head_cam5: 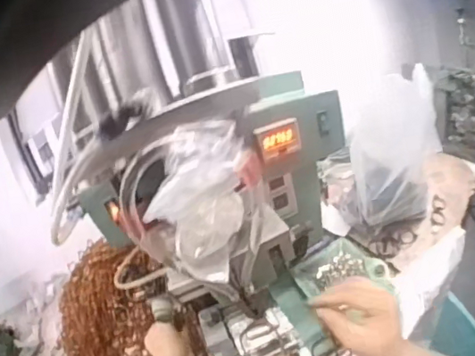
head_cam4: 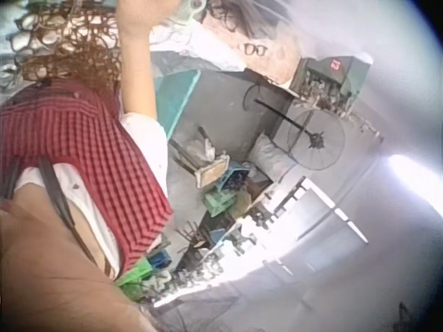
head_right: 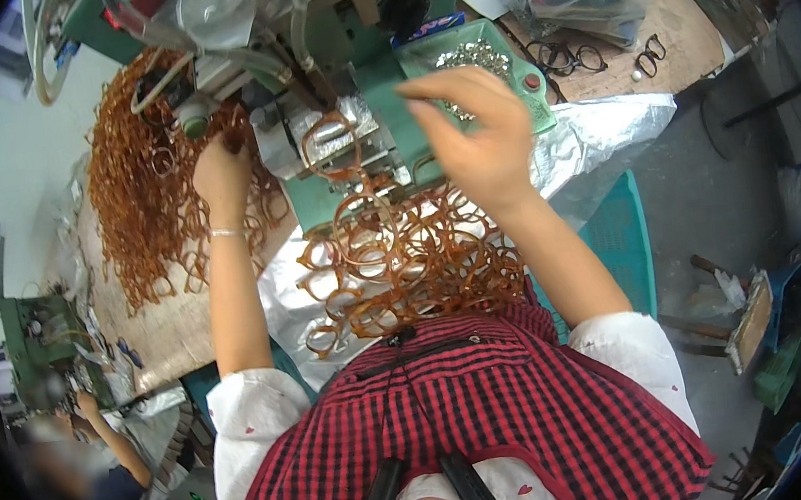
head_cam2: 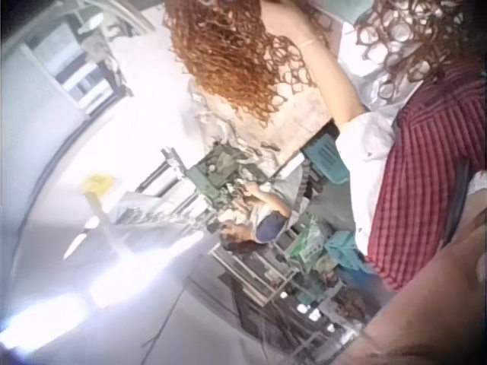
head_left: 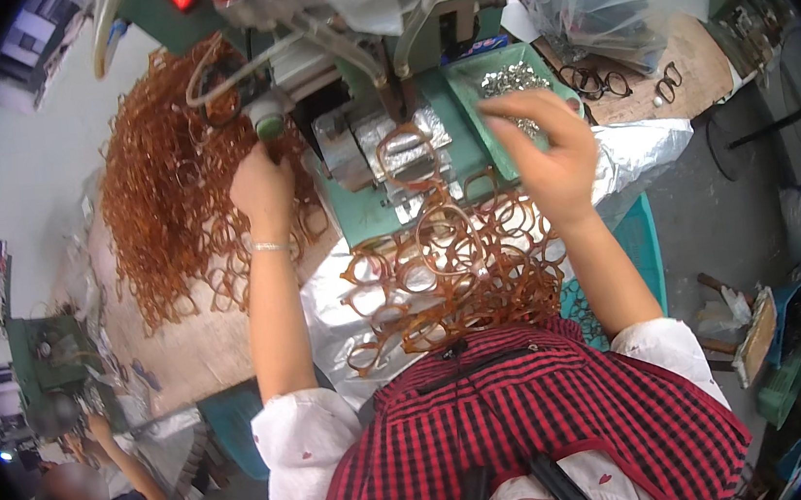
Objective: The person repeatedly picks up brown spectacle frames and small metal components, places them into a green machine, and removes the assembled frames. The person handles frames one at a time and accumulates them on the work surface.
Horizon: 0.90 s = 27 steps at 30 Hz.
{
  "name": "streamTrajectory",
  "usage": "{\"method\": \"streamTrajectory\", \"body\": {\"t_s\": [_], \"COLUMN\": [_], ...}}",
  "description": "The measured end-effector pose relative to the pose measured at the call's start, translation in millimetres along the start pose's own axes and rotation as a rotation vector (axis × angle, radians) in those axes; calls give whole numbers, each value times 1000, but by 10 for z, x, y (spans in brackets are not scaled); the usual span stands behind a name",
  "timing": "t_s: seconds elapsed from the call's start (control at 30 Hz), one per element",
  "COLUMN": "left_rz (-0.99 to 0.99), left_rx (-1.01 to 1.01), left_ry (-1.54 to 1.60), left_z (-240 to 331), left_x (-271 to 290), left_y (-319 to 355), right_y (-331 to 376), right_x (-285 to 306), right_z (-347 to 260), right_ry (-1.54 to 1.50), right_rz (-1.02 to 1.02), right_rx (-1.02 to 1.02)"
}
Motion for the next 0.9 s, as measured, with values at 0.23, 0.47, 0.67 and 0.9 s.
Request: {"method": "streamTrajectory", "body": {"t_s": [0.23,0.47,0.67,0.9], "left_rz": [-26,-162,160,-889], "left_rx": [131,164,-493,-248], "left_ry": [959,1555,1333,1400], "left_z": [-377,-68,832,1113], "left_x": [149,659,1899,1434], "left_y": [568,1008,755,1306], "right_y": [-177,-107,-155,-113], "right_x": [-635,-693,-740,-424], "right_z": [167,112,-54,80], "right_ry": [-330,-431,-638,-286], "right_rz": [62,97,65,-175], "right_rx": [-203,-223,-371,-164]}}
Point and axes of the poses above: each hand's wrist, its own y-axis away from the middle knuckle, its own x-axis out of the back of the hand, z = x × y, the point moved 5 cm from there along -y, towards the middle knuckle, and after that the axes turned 12 degrees about x, right-handed, at the moved point
